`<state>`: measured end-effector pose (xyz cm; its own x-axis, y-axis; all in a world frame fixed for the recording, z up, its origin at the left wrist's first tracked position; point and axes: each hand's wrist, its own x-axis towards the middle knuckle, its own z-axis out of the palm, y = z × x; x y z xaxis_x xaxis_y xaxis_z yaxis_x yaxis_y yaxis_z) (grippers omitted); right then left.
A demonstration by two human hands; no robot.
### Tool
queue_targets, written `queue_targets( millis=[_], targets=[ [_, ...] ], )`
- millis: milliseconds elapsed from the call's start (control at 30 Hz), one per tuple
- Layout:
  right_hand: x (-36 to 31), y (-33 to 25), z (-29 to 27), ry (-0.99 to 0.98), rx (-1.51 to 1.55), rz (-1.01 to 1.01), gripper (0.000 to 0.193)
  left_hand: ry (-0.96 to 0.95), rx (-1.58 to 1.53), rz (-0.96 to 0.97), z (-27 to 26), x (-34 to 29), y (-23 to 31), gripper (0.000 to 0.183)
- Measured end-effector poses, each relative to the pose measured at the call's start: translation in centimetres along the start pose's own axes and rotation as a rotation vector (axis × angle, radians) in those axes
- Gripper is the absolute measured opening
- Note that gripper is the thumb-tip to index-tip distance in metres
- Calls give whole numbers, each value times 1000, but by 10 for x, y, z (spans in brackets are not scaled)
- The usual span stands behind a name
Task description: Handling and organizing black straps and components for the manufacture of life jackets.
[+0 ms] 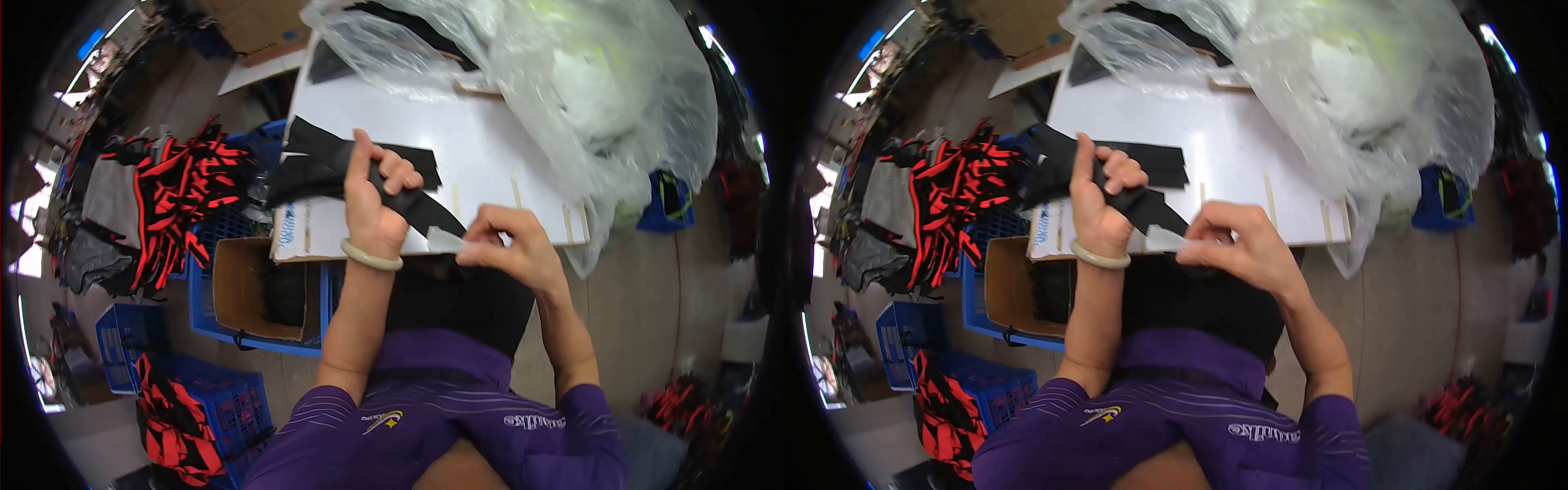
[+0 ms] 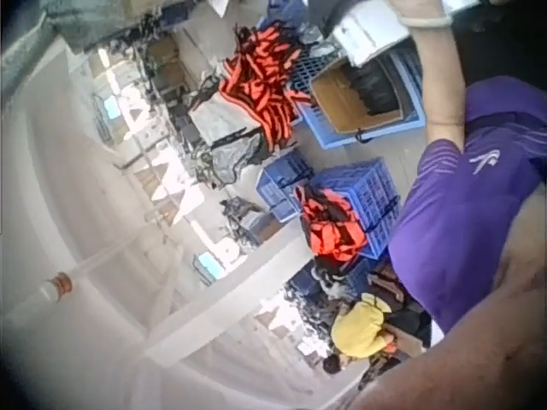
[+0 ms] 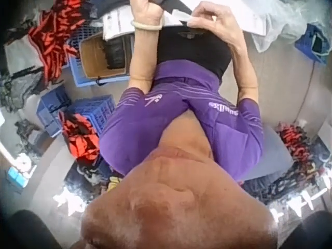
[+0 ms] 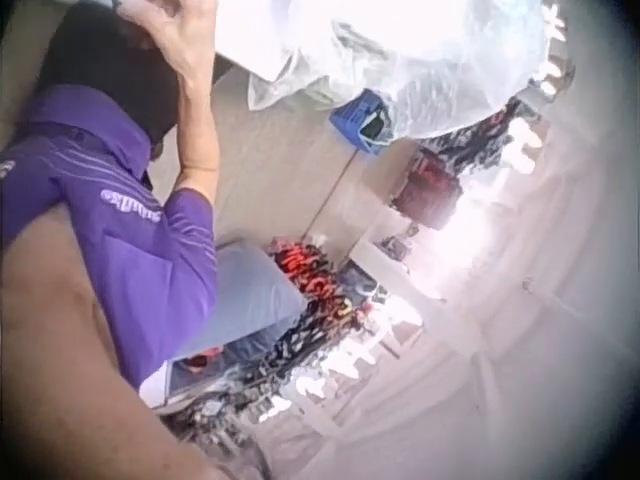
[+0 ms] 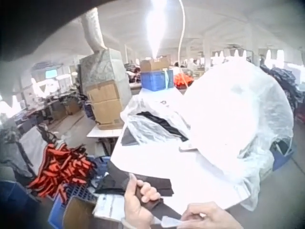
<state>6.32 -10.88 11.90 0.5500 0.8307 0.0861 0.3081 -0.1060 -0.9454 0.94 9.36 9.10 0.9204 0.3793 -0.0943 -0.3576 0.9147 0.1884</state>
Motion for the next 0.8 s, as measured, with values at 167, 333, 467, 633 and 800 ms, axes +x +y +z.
queue_targets(
  millis=[167,333,467,633,800],
  targets=[
    [5,-1,7,14,-47,50,19,95,18,-7,2,-12,-13,39],
    [8,-2,8,124,-140,-32,20,94,53,-3,2,-19,-21,38],
    [7,2,10,78,-199,-56,21,68,98,36,2,-22,-23,37],
    [6,5,31,294,-386,-184,24,63,262,151,4,-26,-35,40],
    [7,6,31,335,-339,-120,24,77,254,167,2,-25,-36,40]
  ],
)
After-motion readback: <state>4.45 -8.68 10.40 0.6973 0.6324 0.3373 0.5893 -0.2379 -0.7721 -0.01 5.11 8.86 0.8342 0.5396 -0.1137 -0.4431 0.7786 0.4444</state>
